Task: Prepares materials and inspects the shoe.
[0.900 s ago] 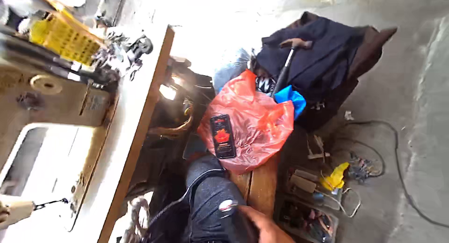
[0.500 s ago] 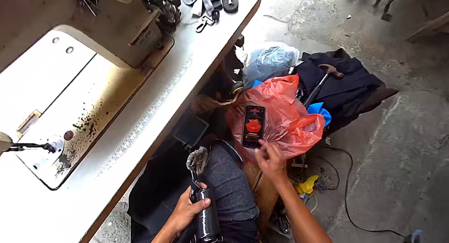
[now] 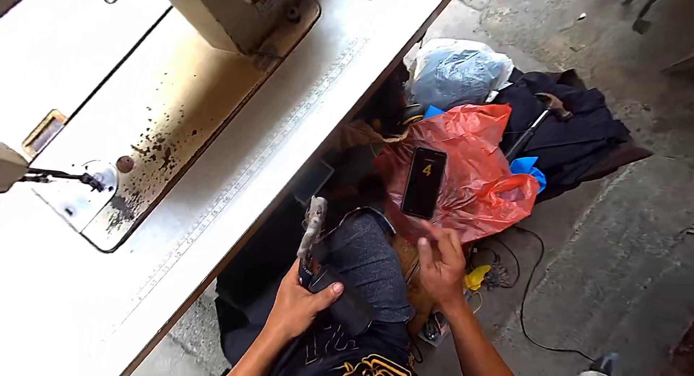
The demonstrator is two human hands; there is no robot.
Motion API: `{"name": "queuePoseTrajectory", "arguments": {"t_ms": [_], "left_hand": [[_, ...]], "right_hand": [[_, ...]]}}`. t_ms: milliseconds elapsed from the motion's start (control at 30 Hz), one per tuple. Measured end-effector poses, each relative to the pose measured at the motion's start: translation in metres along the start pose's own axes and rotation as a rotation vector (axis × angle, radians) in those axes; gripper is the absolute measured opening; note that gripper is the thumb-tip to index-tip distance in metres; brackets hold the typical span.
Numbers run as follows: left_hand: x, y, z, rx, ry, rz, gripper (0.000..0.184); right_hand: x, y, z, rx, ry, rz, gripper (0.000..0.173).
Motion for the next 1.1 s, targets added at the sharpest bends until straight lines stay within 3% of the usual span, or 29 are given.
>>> {"name": "queuePoseTrajectory", "arguments": {"t_ms": [67, 133, 200, 300, 433, 600, 767, 933, 1033, 1100], "left_hand": [[-0.001, -0.002, 0.005, 0.058, 0.051, 0.054, 0.056], [-0.009, -0.009, 0.011, 0.096, 0.093, 0.012, 0.051], [-0.018, -0.018, 0.012, 0.106, 0.13, -0.047, 0.039], [-0.024, -0.021, 0.009, -0.012, 0.094, -0.075, 0.015], [-0.024, -0.015, 0.009, -0.096, -0.137, -0.055, 0.019], [-0.02, -0.01, 0.01, -0.233, -0.309, -0.08, 0.041], [-0.005, -0.009, 0.006, -0.23, -0.489, -0.019, 0.016], [-0.003, -0.001, -0.011, -0.266, -0.671, 0.169, 0.03], [-0.002, 0.003, -0.021, -0.356, -0.645, 0.265, 0.037], [-0.001, 0.002, -0.024, -0.382, -0.551, 0.239, 0.033]], "right_hand": [[-0.025, -0.037, -0.032, -0.081, -0.3, 0.259, 0.042], [-0.046, -0.055, -0.062, -0.142, -0.41, 0.341, 0.061], [-0.055, -0.054, -0.083, -0.191, -0.329, 0.296, 0.066], [-0.055, -0.046, -0.096, -0.248, -0.273, 0.338, 0.064], [-0.046, -0.033, -0.097, -0.349, -0.355, 0.577, 0.061], [-0.043, -0.032, -0.103, -0.372, -0.402, 0.74, 0.064], [-0.05, -0.028, -0.122, -0.378, -0.531, 0.999, 0.056], [-0.047, -0.023, -0.13, -0.339, -0.561, 0.963, 0.047], [-0.043, -0.025, -0.127, -0.397, -0.542, 0.99, 0.029], [-0.045, -0.021, -0.13, -0.385, -0.558, 0.989, 0.045]]}}
Point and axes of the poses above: each hand's wrist, its own z-axis towards the middle knuckle, its own x-axis out of the back of the hand, y = z × x, the point moved 6 cm from there along z, towards the middle knuckle, and after that the axes turned 4 degrees about z, right-handed, at the moved point
